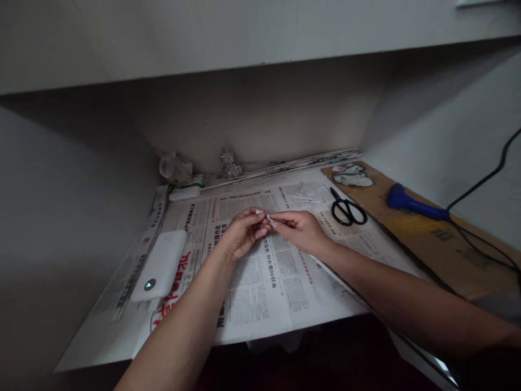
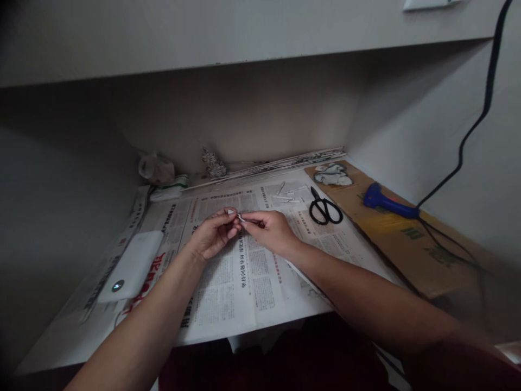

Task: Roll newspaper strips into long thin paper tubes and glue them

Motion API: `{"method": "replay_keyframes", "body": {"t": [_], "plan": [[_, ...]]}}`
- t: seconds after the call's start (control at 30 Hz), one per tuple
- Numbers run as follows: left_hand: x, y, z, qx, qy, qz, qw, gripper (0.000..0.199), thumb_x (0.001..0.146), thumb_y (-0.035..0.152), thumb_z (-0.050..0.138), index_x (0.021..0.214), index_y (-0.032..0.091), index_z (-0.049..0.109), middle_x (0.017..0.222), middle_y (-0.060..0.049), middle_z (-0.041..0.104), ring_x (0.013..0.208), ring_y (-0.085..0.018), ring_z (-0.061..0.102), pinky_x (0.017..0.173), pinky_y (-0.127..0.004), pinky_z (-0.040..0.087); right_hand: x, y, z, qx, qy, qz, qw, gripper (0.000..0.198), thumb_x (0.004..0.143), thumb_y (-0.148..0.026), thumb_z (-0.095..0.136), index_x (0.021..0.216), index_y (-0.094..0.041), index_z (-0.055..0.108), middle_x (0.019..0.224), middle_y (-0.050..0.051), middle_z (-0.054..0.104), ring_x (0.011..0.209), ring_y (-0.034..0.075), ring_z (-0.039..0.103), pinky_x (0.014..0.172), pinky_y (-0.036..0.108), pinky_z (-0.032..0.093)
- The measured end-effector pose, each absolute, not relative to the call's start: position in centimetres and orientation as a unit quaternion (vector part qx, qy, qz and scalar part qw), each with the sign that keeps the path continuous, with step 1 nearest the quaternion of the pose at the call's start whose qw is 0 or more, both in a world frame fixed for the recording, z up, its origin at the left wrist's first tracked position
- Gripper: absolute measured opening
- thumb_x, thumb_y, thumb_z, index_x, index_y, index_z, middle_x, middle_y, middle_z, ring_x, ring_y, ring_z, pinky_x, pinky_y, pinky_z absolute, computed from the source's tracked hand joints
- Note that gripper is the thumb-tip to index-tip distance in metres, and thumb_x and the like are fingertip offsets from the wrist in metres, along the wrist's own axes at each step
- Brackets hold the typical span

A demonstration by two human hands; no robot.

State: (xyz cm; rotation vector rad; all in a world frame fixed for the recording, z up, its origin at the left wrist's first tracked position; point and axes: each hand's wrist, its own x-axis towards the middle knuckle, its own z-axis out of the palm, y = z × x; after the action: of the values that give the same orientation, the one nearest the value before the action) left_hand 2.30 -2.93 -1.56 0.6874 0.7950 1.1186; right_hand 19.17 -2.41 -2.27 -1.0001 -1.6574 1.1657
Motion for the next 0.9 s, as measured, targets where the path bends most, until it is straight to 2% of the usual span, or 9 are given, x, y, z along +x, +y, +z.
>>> {"method": "replay_keyframes", "body": {"t": [0.13,0.23,0.4,0.63,0.8,0.9], "plan": [[2.35,-2.81,-1.92,0.338,0.353,0.516,0.703,0.019,0.069,0.017,0.073,0.08,0.013,0.058,0.066,-0.002,0.059,0.056,-0.008,0.059,0.042,-0.011,0.043,19.24,-2.21,-2.55,-0.402,-0.642,0.506,0.412,0.036,0.075,-0.035,0.066,0.107,-0.02,0.069,0.079,0.004,0.07,0.054,0.01,0.055,0.046,0.022,0.043],[2.41,-2.7,-2.22,0.343,0.356,0.533,0.687,0.022,0.066,0.019,0.075,0.079,0.013,0.059,0.066,-0.001,0.059,0.055,-0.007,0.057,0.041,-0.01,0.04,19.29,-2.06,-2.75,-0.402,-0.623,0.539,0.399,0.037,0.075,-0.035,0.067,0.108,-0.02,0.068,0.075,0.002,0.068,0.048,0.007,0.048,0.043,0.02,0.039],[2.43,-2.62,-2.47,0.352,0.36,0.542,0.673,0.022,0.067,0.02,0.075,0.079,0.013,0.059,0.066,-0.001,0.06,0.056,-0.007,0.057,0.047,-0.012,0.044,19.44,-2.1,-2.57,-0.407,-0.599,0.57,0.388,0.037,0.075,-0.034,0.067,0.11,-0.021,0.067,0.077,0.003,0.068,0.048,0.006,0.05,0.041,0.019,0.036],[2.63,-2.77,-2.33,0.368,0.368,0.546,0.657,0.023,0.069,0.021,0.074,0.082,0.013,0.057,0.066,-0.003,0.064,0.056,-0.009,0.061,0.051,-0.014,0.049,19.63,-2.14,-2.26,-0.394,-0.583,0.596,0.388,0.037,0.076,-0.034,0.066,0.111,-0.022,0.064,0.081,0.003,0.068,0.048,0.007,0.054,0.041,0.019,0.038],[2.67,-2.77,-2.13,0.357,0.375,0.546,0.659,0.023,0.067,0.013,0.074,0.084,0.012,0.06,0.07,-0.005,0.067,0.06,-0.012,0.066,0.056,-0.017,0.053,19.5,-2.11,-2.24,-0.413,-0.616,0.548,0.388,0.04,0.078,-0.034,0.064,0.114,-0.02,0.064,0.081,0.005,0.07,0.048,0.008,0.055,0.043,0.021,0.04],[2.72,-2.64,-2.1,0.333,0.395,0.554,0.653,0.019,0.068,0.008,0.071,0.084,0.01,0.062,0.07,-0.006,0.067,0.059,-0.012,0.066,0.056,-0.018,0.054,19.64,-2.45,-2.16,-0.408,-0.7,0.429,0.4,0.037,0.082,-0.035,0.059,0.115,-0.021,0.065,0.085,0.004,0.071,0.055,0.01,0.057,0.051,0.024,0.045]]}}
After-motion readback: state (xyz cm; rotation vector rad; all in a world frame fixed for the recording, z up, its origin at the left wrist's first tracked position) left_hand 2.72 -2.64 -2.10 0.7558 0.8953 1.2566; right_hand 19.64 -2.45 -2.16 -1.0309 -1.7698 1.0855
